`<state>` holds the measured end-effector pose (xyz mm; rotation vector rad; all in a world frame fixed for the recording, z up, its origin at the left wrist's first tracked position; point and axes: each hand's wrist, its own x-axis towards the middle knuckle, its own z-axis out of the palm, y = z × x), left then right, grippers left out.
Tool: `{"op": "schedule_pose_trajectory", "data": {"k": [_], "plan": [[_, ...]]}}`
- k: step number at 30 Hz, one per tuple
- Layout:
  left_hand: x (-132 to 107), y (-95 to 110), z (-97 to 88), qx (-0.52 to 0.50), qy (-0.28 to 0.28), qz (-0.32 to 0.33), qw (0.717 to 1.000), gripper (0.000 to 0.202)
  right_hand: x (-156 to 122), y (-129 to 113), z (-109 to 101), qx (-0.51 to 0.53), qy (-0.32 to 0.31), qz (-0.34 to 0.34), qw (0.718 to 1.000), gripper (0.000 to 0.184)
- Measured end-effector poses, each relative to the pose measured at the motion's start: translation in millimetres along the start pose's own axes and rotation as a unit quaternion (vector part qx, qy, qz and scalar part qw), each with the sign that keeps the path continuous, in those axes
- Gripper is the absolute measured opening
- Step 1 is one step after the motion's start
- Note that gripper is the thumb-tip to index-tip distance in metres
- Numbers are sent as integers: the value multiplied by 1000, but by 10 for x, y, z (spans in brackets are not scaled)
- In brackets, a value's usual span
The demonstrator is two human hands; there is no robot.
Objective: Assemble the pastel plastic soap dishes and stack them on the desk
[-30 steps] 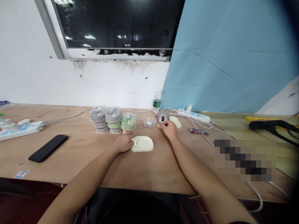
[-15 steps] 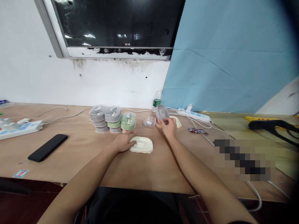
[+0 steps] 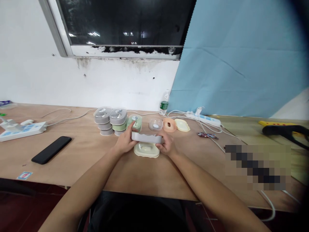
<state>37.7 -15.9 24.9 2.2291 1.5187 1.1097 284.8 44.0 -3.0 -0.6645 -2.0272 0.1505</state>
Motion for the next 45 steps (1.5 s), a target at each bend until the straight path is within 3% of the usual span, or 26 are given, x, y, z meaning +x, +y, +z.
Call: {"op": "schedule_pose_trajectory", "data": {"k": [4,10,19,24,29,33,37,42,45], "plan": [[13,-10,-22,29,-3,48,998,51,-23,-76,-64,8,-29,42,999,56],[15,61,42,97,-31,-53,993,69,81,43,-49,8,-58,96,994,58],[32,55,48,104,-44,-60,992,52,178,32,-82,-48,-123,119,984,52],[52,27,36,119,-87,-35,988,43,192,102,-91,-17,-224,174,959,60],[58,-28,41,136,-154,-15,979,39,145,206,-67,40,-305,172,936,59],[49,-48,48,137,-197,19,970,35,111,225,-32,27,-296,164,941,53],[46,-53,45,140,-201,19,969,36,102,235,-7,17,-280,176,943,46],[38,-41,25,117,-206,5,971,38,109,344,53,-17,-141,227,964,46],[33,-22,15,109,-209,2,972,40,125,428,98,-42,-114,266,956,58]]}}
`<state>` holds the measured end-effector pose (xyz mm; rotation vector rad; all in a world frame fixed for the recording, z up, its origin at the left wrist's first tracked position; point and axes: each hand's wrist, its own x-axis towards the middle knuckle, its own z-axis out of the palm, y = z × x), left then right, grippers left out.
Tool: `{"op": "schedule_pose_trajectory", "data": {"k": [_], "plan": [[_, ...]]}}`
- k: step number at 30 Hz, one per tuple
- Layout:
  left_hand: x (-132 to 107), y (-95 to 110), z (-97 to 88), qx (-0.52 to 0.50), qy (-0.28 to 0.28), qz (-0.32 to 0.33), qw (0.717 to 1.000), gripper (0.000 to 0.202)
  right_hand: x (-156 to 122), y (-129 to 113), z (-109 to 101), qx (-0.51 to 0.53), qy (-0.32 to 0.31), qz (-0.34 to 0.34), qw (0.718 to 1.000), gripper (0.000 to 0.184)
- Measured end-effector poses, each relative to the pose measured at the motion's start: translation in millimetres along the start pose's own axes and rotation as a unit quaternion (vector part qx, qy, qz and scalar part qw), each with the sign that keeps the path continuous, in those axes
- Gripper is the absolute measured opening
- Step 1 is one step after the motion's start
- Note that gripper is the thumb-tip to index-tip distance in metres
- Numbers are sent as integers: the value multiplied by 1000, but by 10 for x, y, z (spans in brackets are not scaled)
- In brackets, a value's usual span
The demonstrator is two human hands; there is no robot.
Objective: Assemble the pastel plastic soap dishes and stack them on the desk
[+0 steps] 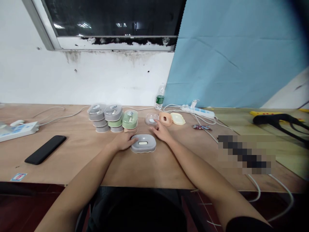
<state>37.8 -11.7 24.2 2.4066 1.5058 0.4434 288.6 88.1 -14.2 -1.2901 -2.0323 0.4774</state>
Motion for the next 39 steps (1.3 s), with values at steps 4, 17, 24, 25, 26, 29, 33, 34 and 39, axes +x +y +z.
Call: {"op": "schedule_pose_trajectory", "data": {"k": [4,17,24,25,26,29,33,34,39], "plan": [[-1,1,0,-5,5,1,1000,41,52,30,23,-37,-7,17,999,52],[25,-22,26,1,35,-2,999,36,28,3,-59,28,168,6,985,40],[6,16,-11,-33,120,-21,992,45,-165,-124,-112,88,182,-134,970,46],[-2,24,-15,-45,142,-25,989,50,-197,-149,-113,87,181,-144,969,49],[-11,31,-20,-56,164,-27,984,56,-224,-177,-113,86,175,-154,969,52],[-36,48,-36,-67,214,-8,974,61,-271,-263,-115,81,140,-188,969,58],[-42,46,-35,-68,243,1,968,53,-251,-329,-126,107,84,-173,976,56],[-40,43,-30,-78,244,-1,967,55,-237,-332,-131,127,56,-150,979,57],[-32,46,-15,-98,215,-6,972,59,-164,-315,-196,185,-99,-30,977,60]]}}
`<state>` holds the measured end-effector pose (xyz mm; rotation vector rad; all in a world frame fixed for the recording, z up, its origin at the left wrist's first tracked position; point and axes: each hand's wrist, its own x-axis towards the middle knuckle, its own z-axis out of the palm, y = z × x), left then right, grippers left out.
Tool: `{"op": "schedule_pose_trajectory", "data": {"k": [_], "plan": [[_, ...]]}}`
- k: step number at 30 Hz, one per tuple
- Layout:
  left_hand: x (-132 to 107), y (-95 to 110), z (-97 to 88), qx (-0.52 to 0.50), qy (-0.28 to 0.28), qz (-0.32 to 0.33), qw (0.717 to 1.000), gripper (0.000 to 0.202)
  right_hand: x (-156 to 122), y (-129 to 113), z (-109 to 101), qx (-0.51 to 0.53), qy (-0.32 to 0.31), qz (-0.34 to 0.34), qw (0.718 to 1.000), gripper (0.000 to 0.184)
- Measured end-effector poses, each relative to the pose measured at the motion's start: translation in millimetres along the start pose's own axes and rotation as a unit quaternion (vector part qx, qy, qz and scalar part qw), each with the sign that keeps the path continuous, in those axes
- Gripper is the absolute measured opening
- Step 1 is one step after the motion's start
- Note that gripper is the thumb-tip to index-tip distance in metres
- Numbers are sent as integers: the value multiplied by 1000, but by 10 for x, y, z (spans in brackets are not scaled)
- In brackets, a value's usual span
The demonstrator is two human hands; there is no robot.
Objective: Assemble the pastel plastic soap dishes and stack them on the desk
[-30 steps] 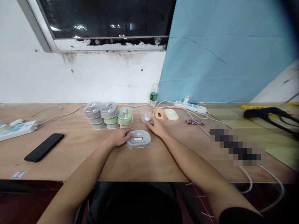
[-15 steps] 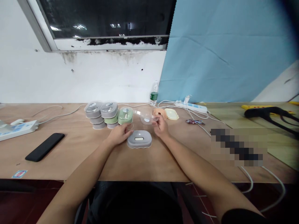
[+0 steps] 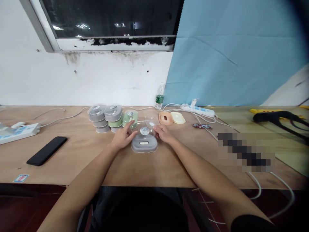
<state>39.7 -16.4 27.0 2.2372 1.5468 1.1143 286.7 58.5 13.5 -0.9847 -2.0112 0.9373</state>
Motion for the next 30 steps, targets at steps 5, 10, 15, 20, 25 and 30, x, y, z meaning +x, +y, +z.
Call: {"op": "schedule_pose_trajectory", "data": {"k": [5,10,15,20,25,30], "plan": [[25,-15,-15,21,-76,-51,996,58,-5,-20,-113,-45,-143,111,982,61],[50,-67,-18,46,-155,-40,986,59,-21,7,-147,-74,-198,170,962,61],[47,-68,-19,55,-177,-20,982,59,-8,20,-162,-60,-235,193,951,56],[43,-65,-11,62,-190,-13,980,56,2,10,-189,-34,-260,208,942,51],[45,-54,-17,64,-201,-9,977,52,-4,25,-189,-12,-253,214,944,47],[45,-54,-25,52,-204,-6,978,49,0,69,-187,22,-244,206,948,49]]}}
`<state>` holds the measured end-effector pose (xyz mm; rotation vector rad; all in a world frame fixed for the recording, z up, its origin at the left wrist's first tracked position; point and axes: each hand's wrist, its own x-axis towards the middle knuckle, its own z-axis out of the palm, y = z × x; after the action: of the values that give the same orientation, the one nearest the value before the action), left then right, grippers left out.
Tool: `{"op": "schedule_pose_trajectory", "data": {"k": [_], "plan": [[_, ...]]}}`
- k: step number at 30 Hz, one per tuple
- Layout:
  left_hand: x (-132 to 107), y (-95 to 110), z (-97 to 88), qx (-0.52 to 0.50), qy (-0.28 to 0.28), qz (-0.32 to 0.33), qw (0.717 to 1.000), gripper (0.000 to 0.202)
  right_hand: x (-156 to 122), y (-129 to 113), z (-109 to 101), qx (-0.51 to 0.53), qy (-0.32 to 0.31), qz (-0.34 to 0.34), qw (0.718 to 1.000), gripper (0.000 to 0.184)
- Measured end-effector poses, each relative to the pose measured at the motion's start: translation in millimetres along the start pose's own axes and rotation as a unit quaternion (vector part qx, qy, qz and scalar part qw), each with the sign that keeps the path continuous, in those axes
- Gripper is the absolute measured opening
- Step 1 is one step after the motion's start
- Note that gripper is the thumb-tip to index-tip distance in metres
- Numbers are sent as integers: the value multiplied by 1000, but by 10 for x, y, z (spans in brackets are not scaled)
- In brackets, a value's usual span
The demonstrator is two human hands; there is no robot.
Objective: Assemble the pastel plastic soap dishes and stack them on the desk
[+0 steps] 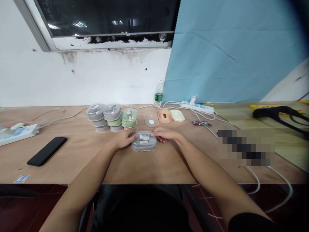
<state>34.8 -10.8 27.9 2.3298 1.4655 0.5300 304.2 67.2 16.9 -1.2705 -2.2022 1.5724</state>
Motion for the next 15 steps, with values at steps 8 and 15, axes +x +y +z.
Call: {"op": "schedule_pose_trajectory", "data": {"k": [8,15], "plan": [[10,-30,6,-5,-13,-5,1000,47,-16,-14,2,12,32,-7,999,55],[-16,6,-6,-25,-17,-17,999,50,11,-13,16,19,65,-25,997,54]]}}
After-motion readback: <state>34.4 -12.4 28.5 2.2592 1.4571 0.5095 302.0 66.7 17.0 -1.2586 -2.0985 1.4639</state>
